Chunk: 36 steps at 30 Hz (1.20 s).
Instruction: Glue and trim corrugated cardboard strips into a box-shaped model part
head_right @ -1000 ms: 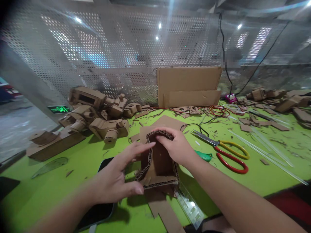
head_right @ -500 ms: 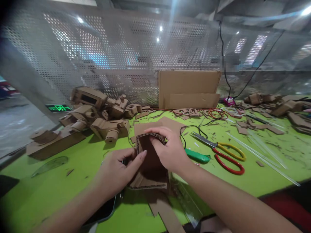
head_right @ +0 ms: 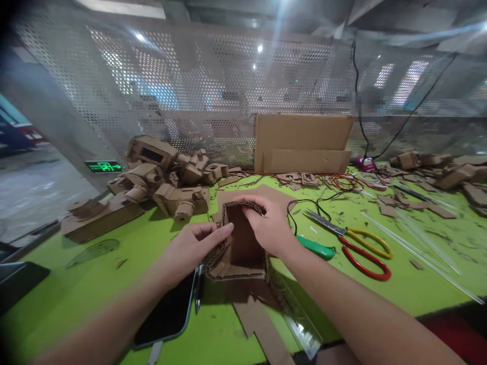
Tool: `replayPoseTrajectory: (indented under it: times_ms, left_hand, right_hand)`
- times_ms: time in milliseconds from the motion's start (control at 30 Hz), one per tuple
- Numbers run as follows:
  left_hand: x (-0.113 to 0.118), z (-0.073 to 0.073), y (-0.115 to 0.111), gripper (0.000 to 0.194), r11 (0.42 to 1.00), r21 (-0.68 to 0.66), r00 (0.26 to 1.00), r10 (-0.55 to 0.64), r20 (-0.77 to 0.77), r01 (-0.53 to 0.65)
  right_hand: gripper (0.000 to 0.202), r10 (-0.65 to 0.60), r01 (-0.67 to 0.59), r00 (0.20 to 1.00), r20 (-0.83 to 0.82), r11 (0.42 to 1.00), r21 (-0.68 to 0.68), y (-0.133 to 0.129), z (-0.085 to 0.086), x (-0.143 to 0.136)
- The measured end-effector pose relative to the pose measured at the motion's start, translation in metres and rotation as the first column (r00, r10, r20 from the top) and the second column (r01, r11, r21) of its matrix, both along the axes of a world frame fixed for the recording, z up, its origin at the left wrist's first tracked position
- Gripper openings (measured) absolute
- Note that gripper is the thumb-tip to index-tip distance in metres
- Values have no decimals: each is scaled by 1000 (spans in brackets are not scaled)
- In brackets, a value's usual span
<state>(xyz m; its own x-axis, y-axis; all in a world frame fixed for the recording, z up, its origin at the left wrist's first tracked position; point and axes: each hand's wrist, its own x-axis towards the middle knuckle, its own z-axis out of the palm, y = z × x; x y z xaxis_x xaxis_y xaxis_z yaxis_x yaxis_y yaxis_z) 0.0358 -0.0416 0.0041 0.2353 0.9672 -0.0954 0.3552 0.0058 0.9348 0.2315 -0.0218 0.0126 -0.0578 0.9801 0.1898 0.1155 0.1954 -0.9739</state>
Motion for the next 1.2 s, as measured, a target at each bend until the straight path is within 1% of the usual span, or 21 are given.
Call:
replayPoseTrajectory:
  times_ms: [67,133,167,233,267,300,367,400,433,467,500,567,700,767,967,1067,1200]
  left_hand:
    - [1,-2,1,59,999,27,999,16,51,-18]
    - [1,-3,1,58,993,97,996,61,70,-68]
    - [1,-3,0,56,986,144,995,82,65,-90]
    - [-1,-4,-2,54,961,266,997,76,10,-76]
    - [-3,-5,-3,55,938,346,999,39,-30,-26]
    - [-5,-6,-3,61,899,434,996,-11,-93,50]
    - [-9,-10,-4,76,783,601,980,-52,-193,160]
    - [-10,-12,-3,74,730,657,974,-52,-222,189]
    - [-11,-13,-2,70,694,692,971,-44,-236,200]
    - [-11,-15,-1,63,678,706,970,-39,-241,203]
    - [-11,-16,0,55,679,705,970,-37,-241,202]
    - [-10,-18,1,47,706,676,969,-59,-242,212]
    - [-8,-19,2,44,738,629,961,-105,-254,247]
    - [-9,-19,2,44,738,624,958,-111,-263,257]
    - [-10,-21,4,46,699,653,954,-166,-250,293]
    - [-10,-22,4,46,710,638,952,-177,-249,298]
    - [-9,-22,3,43,732,617,956,-193,-220,289]
  right_hand:
    - [19,-15,15,1000,-14,1000,16,0,-2,4]
    - [19,-28,30,999,-35,998,58,2,-4,10]
    - [19,-33,37,997,-63,997,73,4,-5,14]
    - [21,-49,61,989,-141,995,78,10,-7,21]
    - [22,-64,79,982,-176,994,75,12,-8,24]
    - [24,-83,99,976,-203,993,70,15,-9,27]
    - [27,-107,121,965,-239,991,47,20,-12,30]
    - [28,-109,121,962,-251,992,32,21,-12,31]
    - [28,-110,120,959,-261,993,22,22,-13,32]
    - [28,-107,116,958,-266,993,19,22,-13,32]
    - [27,-102,111,959,-265,994,21,22,-12,32]
    - [25,-86,96,964,-252,995,27,21,-11,31]
    - [21,-55,59,965,-256,998,8,18,-9,31]
    - [19,-47,53,965,-259,998,20,18,-9,31]
    - [19,-40,57,985,-169,994,93,18,-7,33]
    - [19,-9,20,996,-87,993,120,17,-3,34]
    - [19,12,-12,1000,-8,998,58,13,3,34]
